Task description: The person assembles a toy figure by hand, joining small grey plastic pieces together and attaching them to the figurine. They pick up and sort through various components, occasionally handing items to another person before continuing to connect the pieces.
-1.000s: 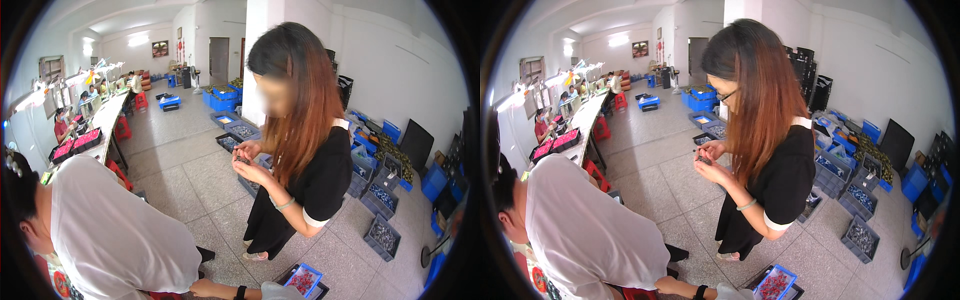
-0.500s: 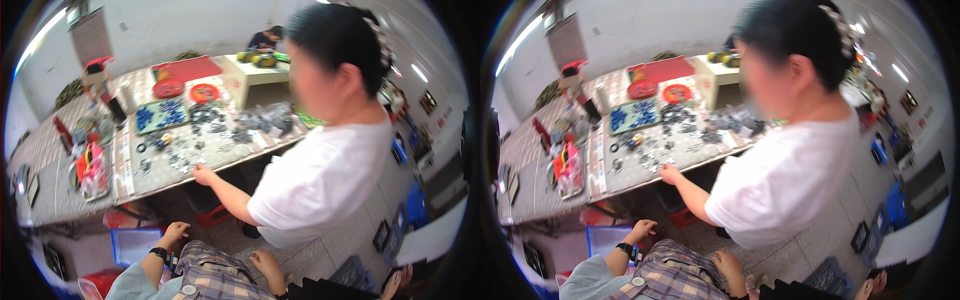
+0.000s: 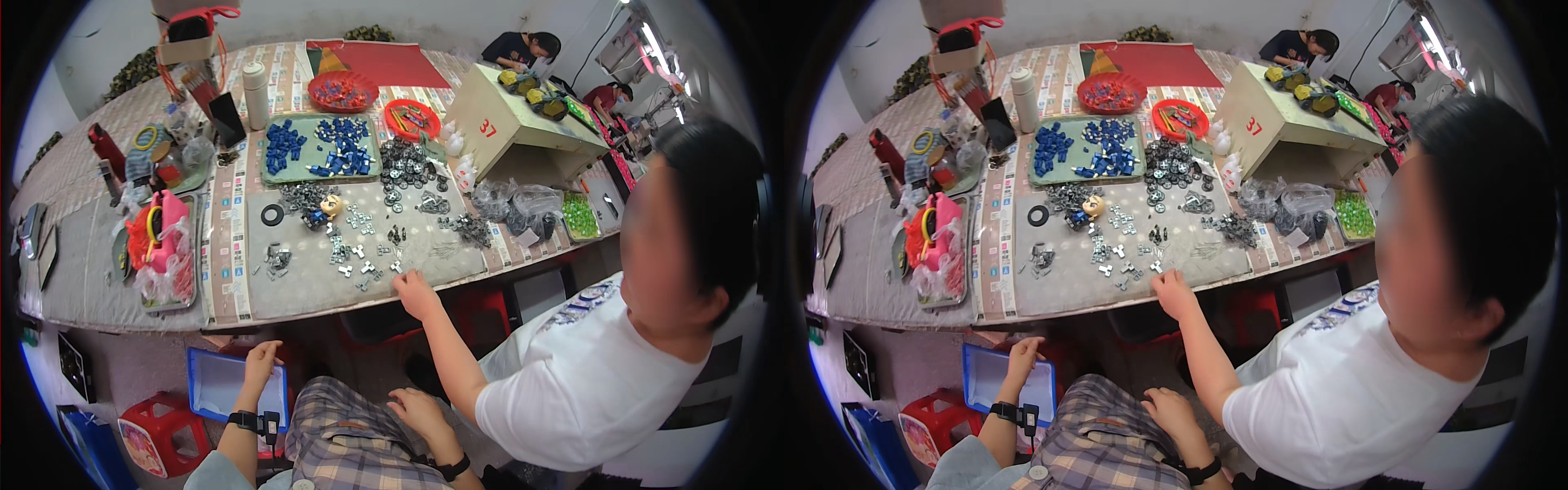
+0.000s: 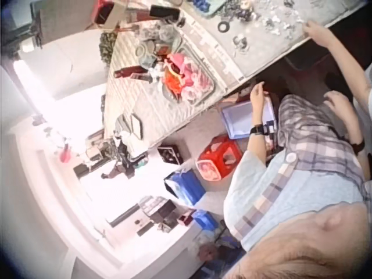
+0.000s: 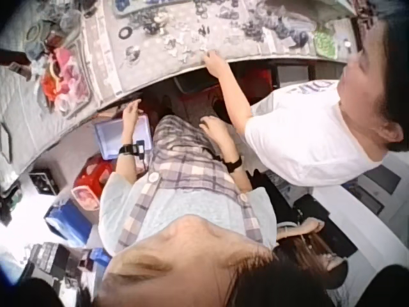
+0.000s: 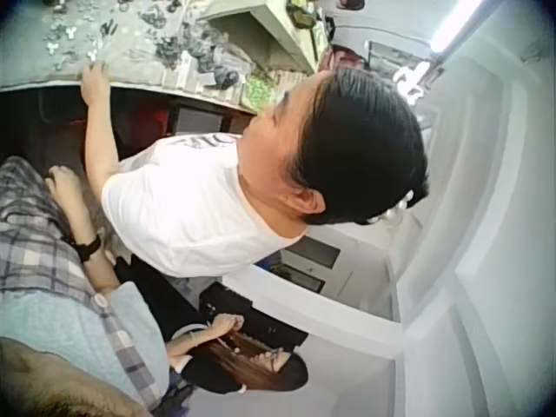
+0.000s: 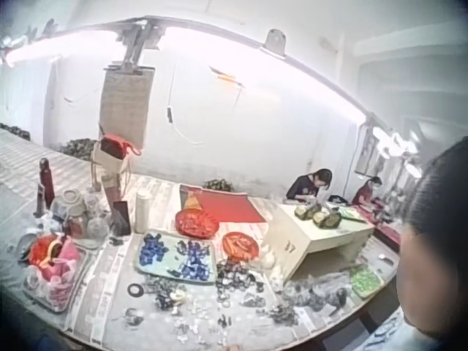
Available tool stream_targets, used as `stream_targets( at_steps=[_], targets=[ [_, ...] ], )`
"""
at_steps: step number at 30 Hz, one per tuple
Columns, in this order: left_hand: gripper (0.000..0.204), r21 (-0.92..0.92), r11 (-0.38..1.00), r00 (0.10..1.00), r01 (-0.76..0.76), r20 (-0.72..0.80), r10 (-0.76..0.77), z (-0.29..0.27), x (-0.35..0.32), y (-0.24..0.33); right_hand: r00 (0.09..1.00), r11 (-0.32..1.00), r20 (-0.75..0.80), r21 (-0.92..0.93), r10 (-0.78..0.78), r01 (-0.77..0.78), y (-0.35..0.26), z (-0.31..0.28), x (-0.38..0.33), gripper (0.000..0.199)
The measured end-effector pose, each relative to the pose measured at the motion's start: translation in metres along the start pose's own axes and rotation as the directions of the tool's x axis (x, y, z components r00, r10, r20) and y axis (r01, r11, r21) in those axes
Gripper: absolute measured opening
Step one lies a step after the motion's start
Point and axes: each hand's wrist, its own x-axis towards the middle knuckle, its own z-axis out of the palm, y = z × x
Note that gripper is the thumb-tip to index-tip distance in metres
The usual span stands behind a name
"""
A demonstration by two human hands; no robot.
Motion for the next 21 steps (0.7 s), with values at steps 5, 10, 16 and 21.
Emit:
stream_targets(
  at_steps=[5, 10, 16, 21],
  targets=[
    [0.032, -0.11, 0.993, 0.998, -0.054, 0.009, 0.055, -0.022, 0.065, 0.009, 0.999, 0.998, 0.014, -0.052, 0.046, -0.045, -0.019, -0.007, 0.052, 0.024],
    [0.042, -0.134, 0.984, 0.972, 0.119, 0.217, -0.088, -0.029, 0.104, 0.036, 0.989, 0.99, -0.048, -0.02, 0.141, -0.142, -0.033, -0.015, 0.08, 0.024],
    [0.048, -0.117, 0.967, 0.962, 0.226, 0.181, -0.203, -0.03, 0.112, 0.041, 0.978, 0.98, -0.049, -0.009, 0.201, -0.201, -0.035, -0.004, 0.096, 0.024],
    [0.053, -0.092, 0.961, 0.958, 0.261, 0.144, -0.247, -0.028, 0.115, 0.043, 0.969, 0.971, -0.057, 0.028, 0.239, -0.238, -0.04, -0.006, 0.102, 0.025]
  ],
)
